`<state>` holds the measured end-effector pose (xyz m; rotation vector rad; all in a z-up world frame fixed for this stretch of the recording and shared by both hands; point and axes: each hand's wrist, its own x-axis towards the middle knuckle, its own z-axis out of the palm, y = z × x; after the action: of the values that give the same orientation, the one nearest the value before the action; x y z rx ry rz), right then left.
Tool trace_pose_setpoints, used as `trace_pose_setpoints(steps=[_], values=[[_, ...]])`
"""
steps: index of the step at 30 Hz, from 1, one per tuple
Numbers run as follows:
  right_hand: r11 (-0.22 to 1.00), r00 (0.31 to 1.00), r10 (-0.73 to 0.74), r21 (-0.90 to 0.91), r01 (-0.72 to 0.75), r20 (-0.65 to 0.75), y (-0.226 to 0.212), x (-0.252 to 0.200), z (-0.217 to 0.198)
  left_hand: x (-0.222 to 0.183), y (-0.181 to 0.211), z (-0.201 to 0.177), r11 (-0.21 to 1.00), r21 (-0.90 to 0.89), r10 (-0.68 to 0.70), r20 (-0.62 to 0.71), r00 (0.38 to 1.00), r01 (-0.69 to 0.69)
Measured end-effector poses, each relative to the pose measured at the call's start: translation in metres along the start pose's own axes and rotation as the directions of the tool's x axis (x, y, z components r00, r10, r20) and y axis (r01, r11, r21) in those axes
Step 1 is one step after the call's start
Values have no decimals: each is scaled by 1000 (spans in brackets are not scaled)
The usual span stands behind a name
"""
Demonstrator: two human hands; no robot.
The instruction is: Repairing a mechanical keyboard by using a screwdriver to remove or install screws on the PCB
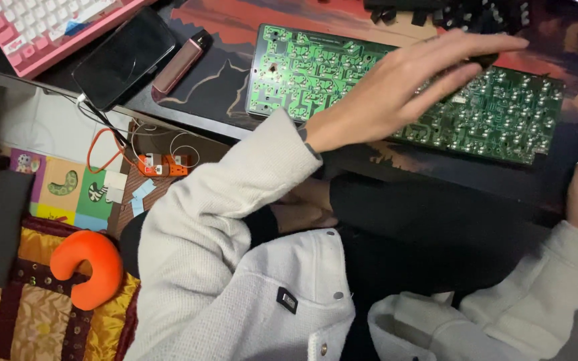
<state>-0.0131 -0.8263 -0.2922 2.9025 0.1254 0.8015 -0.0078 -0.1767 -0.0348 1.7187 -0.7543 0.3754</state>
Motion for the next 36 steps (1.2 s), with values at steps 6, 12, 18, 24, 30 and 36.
trace_pose_setpoints(steps=[6, 12, 18, 24, 30, 36], values=[[949, 993, -92, 295, 112, -79, -60, 28, -69, 9, 12, -12, 997, -74, -21, -60, 998, 17], [924, 995, -29, 378, 62, -91, -56, 26, -61, 16, 22, -13, 961, -271, 42, -21, 999, -46], [668, 995, -99, 739, 85, -24, -124, 68, -137, 15, 18, -9, 878, -478, 27, 67, 997, 8], [889, 994, -61, 448, 93, -86, -149, 78, -177, 8, 7, -8, 827, -537, -39, 240, 970, 167], [980, 986, -9, 197, 42, -165, -132, 68, -154, 9, 8, -6, 860, -498, -17, 200, 980, 117], [993, 971, -1, 114, 29, -237, -126, 67, -150, 8, 19, -7, 863, -472, -71, 239, 968, 180]])
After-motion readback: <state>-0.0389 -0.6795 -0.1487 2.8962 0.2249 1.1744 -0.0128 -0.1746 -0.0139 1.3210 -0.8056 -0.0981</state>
